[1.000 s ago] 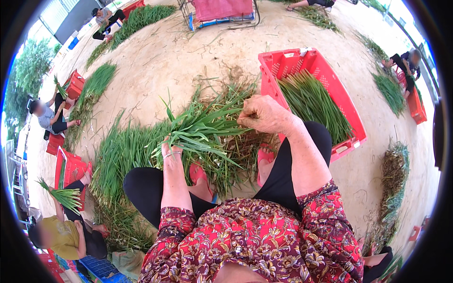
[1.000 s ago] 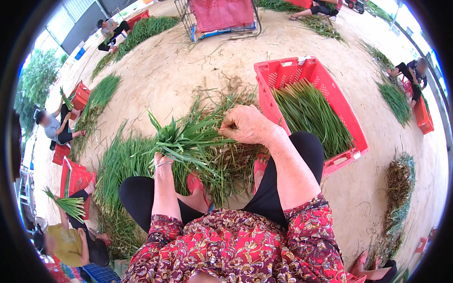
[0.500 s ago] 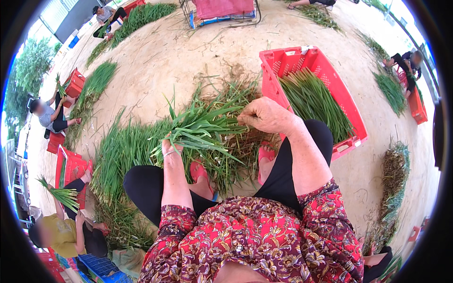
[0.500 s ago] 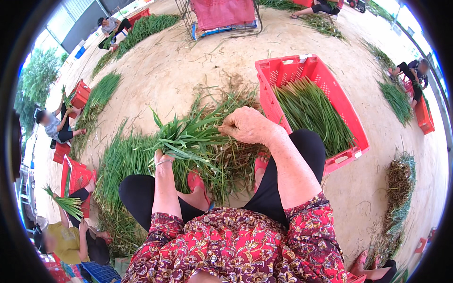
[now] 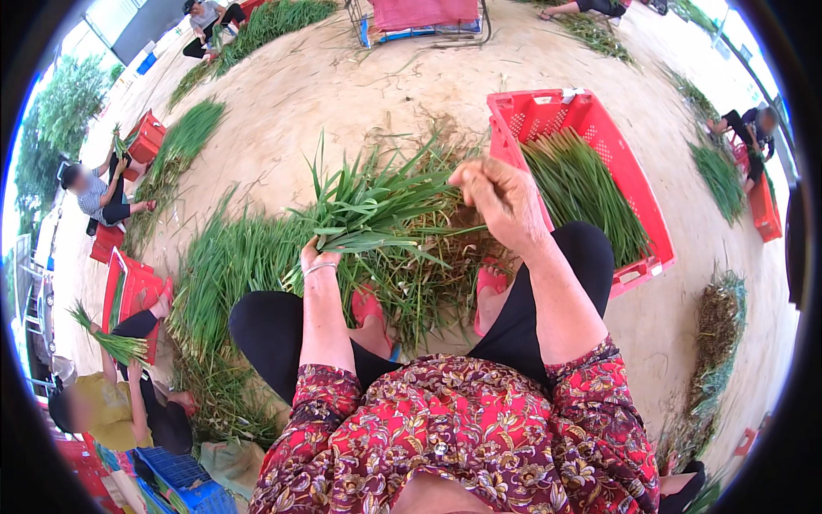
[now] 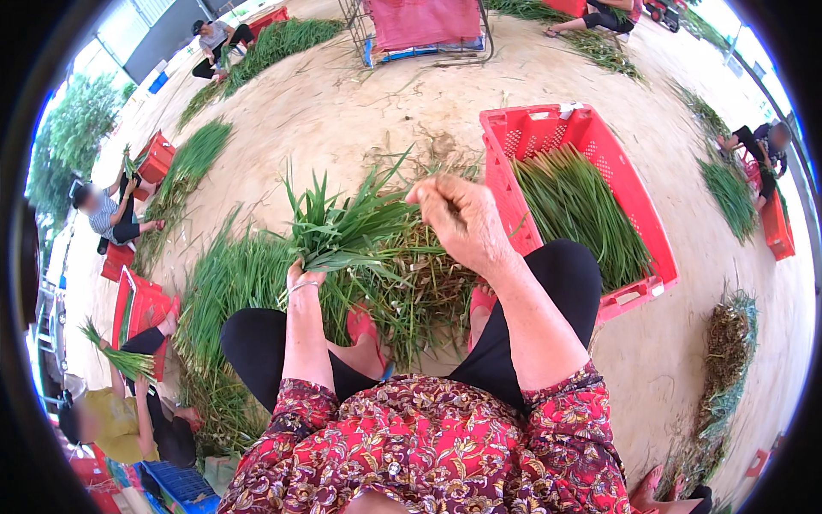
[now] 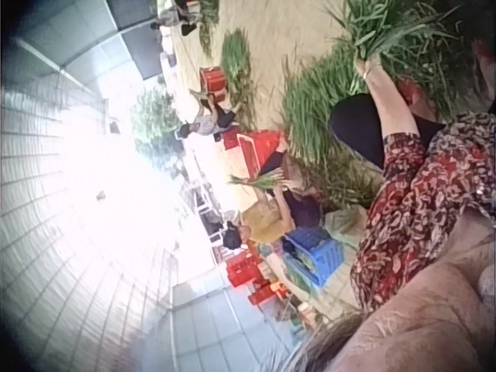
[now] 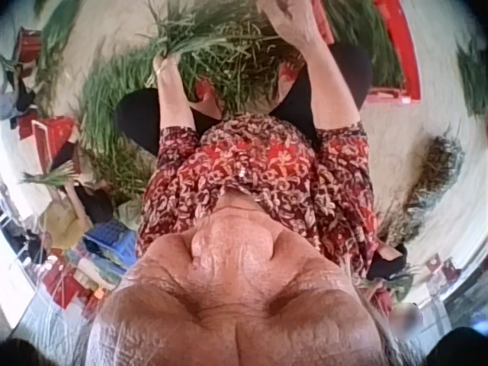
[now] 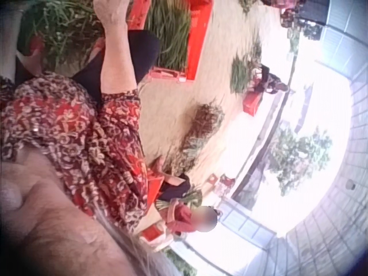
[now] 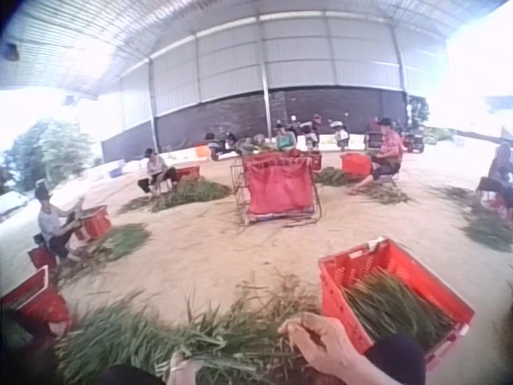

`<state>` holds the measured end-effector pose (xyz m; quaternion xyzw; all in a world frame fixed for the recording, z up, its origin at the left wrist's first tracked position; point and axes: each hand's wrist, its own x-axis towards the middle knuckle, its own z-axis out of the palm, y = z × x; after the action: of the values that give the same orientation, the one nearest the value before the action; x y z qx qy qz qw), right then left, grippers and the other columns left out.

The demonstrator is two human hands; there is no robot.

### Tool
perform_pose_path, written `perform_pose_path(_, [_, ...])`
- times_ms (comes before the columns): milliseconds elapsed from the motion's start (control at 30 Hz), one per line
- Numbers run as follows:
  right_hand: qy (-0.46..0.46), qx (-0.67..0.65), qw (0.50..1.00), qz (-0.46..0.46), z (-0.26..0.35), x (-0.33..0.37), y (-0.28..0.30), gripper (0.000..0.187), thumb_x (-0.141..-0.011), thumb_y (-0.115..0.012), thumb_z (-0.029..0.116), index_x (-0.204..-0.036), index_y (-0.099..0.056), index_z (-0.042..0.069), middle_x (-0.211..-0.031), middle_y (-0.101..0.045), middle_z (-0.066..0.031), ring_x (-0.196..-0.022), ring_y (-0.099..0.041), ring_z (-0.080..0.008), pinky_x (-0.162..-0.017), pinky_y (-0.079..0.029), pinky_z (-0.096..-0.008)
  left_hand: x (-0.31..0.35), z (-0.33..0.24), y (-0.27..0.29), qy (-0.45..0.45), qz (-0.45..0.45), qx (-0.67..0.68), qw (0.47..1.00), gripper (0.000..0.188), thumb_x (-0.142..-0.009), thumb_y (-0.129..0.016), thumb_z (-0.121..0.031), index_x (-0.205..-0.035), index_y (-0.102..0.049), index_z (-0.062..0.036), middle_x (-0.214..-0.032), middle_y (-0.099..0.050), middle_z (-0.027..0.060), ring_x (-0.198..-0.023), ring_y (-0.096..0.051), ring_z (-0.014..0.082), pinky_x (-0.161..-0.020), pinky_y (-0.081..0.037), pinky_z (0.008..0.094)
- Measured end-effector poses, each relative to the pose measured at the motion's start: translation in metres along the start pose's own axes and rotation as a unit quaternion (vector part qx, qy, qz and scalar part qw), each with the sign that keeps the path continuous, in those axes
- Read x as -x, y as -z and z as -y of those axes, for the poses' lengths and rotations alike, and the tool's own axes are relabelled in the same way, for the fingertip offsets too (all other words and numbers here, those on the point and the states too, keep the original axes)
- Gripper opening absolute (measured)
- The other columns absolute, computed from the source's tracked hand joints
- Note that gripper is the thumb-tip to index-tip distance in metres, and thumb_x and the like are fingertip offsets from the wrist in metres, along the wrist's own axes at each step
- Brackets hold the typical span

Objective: The person sorts through a bundle of long green stalks by hand, pulling out and discarding individual dry or yellowed pieces onto the ground.

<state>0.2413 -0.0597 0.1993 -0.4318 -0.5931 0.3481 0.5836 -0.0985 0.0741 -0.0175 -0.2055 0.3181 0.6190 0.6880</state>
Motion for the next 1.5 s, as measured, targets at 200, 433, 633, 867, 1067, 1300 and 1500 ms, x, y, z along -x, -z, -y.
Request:
perform_pose_path(200, [-0.022,0.116,0.973,0.197,0.005,0.009,-0.007,0.009,-0.085,-0.063,0.006,-0.088,-0.064,-0.003,-0.072,-0.063,-0.0127,-0.060,-0.059,-0.0191,-0.058,-0.048,-0.0299,-0.013,-0.009,0.011,0.040,0.017,0.008,0.999,0.036,-0.093,-0.038,-0.015,-0.121,-0.055,-0.0012,-0.129,-0.055,0.0201,-0.120,-0.052,0.0394,-0.102,-0.037,0.0604])
perform_pose_path(433, [-0.021,0.197,0.961,0.191,-0.001,0.013,-0.017,0.021,-0.076,-0.074,0.016,-0.088,-0.066,0.000,-0.077,-0.067,-0.0136,-0.070,-0.067,-0.0250,-0.064,-0.052,-0.0322,0.005,0.008,-0.002,0.020,0.010,0.010,1.000,0.038,-0.093,-0.037,-0.013,-0.125,-0.052,0.0008,-0.133,-0.051,0.0232,-0.124,-0.048,0.0406,-0.105,-0.034,0.0611])
perform_pose_path(633, [0.017,0.210,0.962,0.174,-0.004,0.014,-0.032,0.029,-0.073,-0.080,0.029,-0.081,-0.066,0.004,-0.069,-0.063,-0.0115,-0.060,-0.062,-0.0272,-0.056,-0.049,-0.0350,0.024,0.020,-0.016,-0.005,-0.013,-0.022,1.000,0.043,-0.094,-0.030,-0.014,-0.128,-0.051,0.0012,-0.137,-0.048,0.0244,-0.129,-0.043,0.0411,-0.110,-0.028,0.0605])
perform_pose_path(867, [0.162,0.319,0.924,0.138,-0.017,0.016,-0.038,0.019,-0.082,-0.069,0.017,-0.070,-0.060,0.005,-0.064,-0.060,-0.0124,-0.063,-0.061,-0.0327,-0.055,-0.047,-0.0412,0.030,0.020,-0.016,-0.022,-0.028,-0.025,0.999,0.041,-0.094,-0.030,-0.013,-0.123,-0.054,0.0007,-0.135,-0.051,0.0229,-0.127,-0.045,0.0405,-0.109,-0.030,0.0597])
perform_pose_path(1067, [0.090,0.209,0.965,0.127,-0.024,0.018,-0.040,0.019,-0.086,-0.066,0.015,-0.074,-0.061,0.002,-0.068,-0.062,-0.0142,-0.064,-0.063,-0.0329,-0.054,-0.047,-0.0397,0.024,0.018,-0.013,-0.005,-0.026,0.009,1.000,0.040,-0.094,-0.032,-0.013,-0.123,-0.055,0.0006,-0.134,-0.051,0.0233,-0.127,-0.046,0.0402,-0.109,-0.031,0.0596])
perform_pose_path(1300, [-0.016,0.144,0.971,0.193,-0.001,0.018,-0.036,0.013,-0.084,-0.067,0.012,-0.078,-0.065,0.001,-0.068,-0.063,-0.0142,-0.064,-0.063,-0.0320,-0.057,-0.048,-0.0392,0.021,0.013,-0.012,0.016,-0.016,0.051,0.998,0.043,-0.092,-0.032,-0.010,-0.127,-0.053,0.0006,-0.136,-0.049,0.0239,-0.129,-0.044,0.0403,-0.110,-0.030,0.0595])
perform_pose_path(1500, [0.160,0.222,0.957,0.099,-0.019,0.020,-0.047,0.010,-0.078,-0.070,0.007,-0.081,-0.061,0.003,-0.069,-0.059,-0.0108,-0.066,-0.060,-0.0316,-0.059,-0.047,-0.0395,0.015,0.016,-0.010,0.010,-0.011,0.026,1.000,0.043,-0.091,-0.032,-0.011,-0.128,-0.052,0.0010,-0.137,-0.049,0.0240,-0.128,-0.044,0.0405,-0.110,-0.030,0.0592])
